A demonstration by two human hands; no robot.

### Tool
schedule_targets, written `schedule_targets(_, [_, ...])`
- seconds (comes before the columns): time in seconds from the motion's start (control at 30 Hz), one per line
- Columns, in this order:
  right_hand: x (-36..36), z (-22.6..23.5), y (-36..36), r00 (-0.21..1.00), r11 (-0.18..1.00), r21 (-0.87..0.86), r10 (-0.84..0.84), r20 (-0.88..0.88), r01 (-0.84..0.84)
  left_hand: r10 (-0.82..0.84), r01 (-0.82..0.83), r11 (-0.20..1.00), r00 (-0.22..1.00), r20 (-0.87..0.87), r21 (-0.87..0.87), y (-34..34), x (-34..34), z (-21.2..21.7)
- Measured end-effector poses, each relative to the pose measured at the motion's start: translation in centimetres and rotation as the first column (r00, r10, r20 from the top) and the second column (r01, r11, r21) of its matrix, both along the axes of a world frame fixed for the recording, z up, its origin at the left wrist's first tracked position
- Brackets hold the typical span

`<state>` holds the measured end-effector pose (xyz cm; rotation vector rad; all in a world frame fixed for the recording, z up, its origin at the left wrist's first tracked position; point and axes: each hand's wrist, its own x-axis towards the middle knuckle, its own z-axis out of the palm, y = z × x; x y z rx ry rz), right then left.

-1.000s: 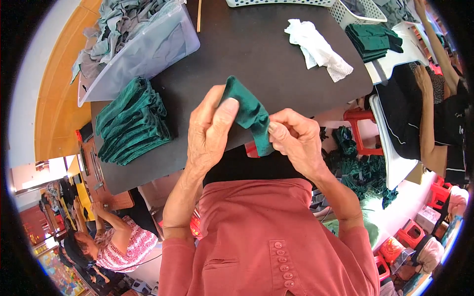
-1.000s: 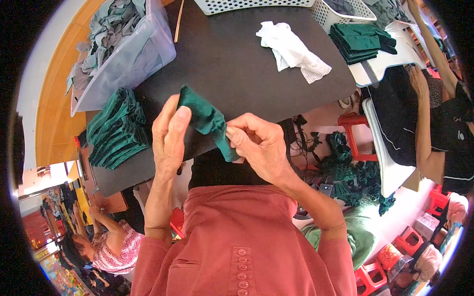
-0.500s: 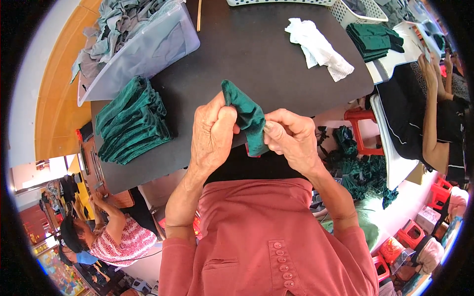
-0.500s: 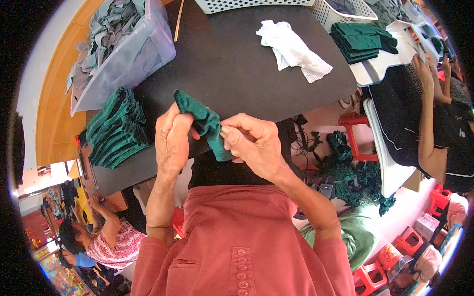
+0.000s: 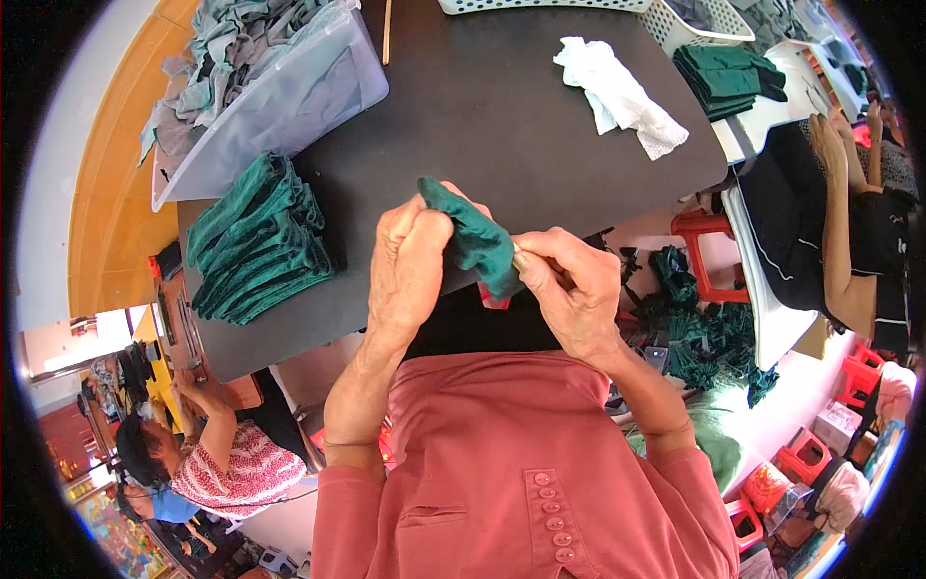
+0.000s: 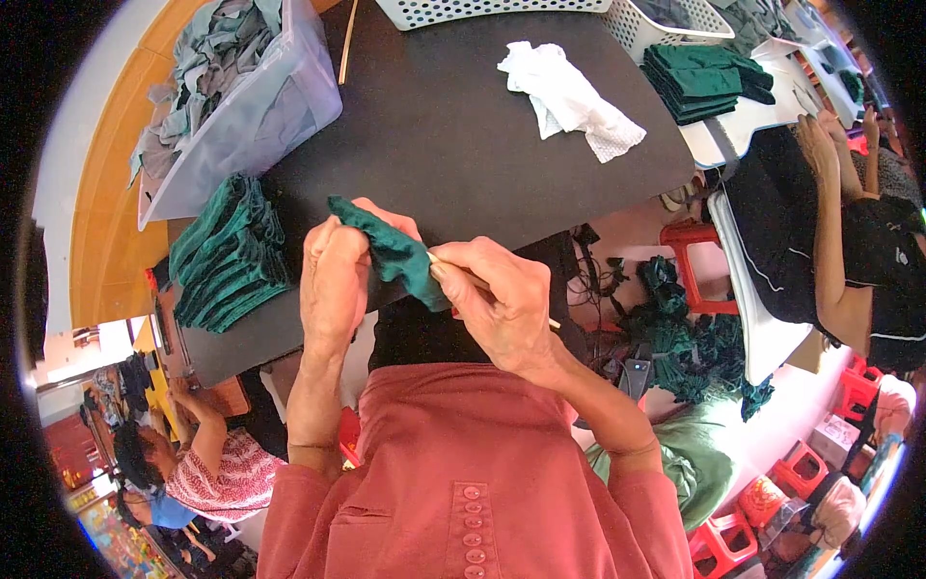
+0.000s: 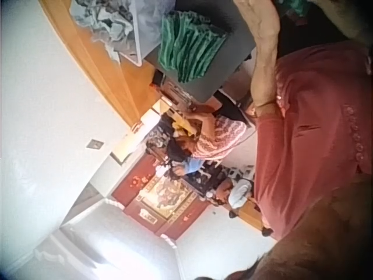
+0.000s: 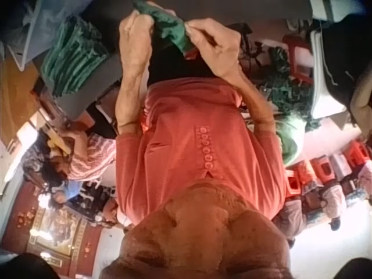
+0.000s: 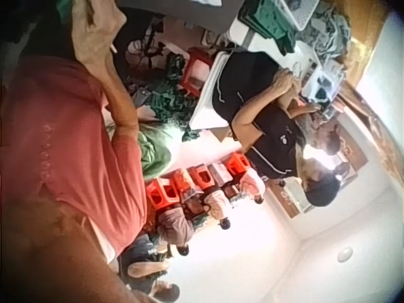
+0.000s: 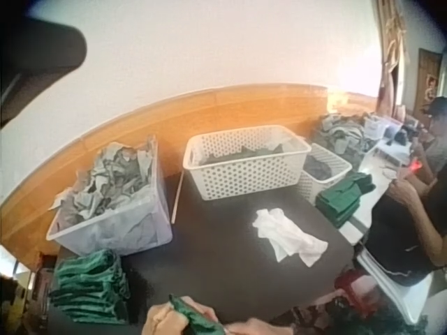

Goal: Turning sewn fabric strips inside out using a wooden stick as a turning tool.

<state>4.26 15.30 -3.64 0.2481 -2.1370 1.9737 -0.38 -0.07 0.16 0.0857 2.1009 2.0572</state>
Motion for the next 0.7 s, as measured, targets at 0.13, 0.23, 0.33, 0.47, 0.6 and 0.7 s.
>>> schedule_targets(0.13, [-0.2,-0.2,-0.2,0.992,0.994,0.071,-0.07,-0.102,0.078,0.006,-0.008,0.994,1.0,-0.023,-0.107,0.4,0.7,0.0])
schedule_targets(0.23, [0.0,-0.5,-0.5,0.994,0.998,-0.005,-0.068,-0.089,0.067,-0.005,-0.025,0.976,0.991,-0.136,-0.217,0.4,1.1,-0.5])
schedule_targets(0.33, [0.9,-0.6,-1.0,0.97,0.92,-0.388,0.141,0.199,-0.054,-0.061,-0.038,0.941,0.958,-0.28,-0.337,0.0,1.3,-1.4])
schedule_targets(0.47, [1.2,-1.5,-1.0,0.677,0.39,-0.918,0.696,0.24,-0.074,-0.04,0.001,0.951,0.992,-0.119,-0.308,-0.8,1.5,-1.0])
schedule_targets(0.6, [1.2,-0.7,-1.5,0.895,0.85,-0.506,0.333,0.298,-0.148,-0.061,0.05,0.979,0.997,-0.051,-0.198,-1.0,1.6,0.0])
schedule_targets(0.7, [0.8,-0.5,-2.0,0.933,0.944,0.152,-0.246,-0.261,0.292,-0.098,0.07,0.952,0.992,-0.08,-0.298,-0.9,1.6,-0.5])
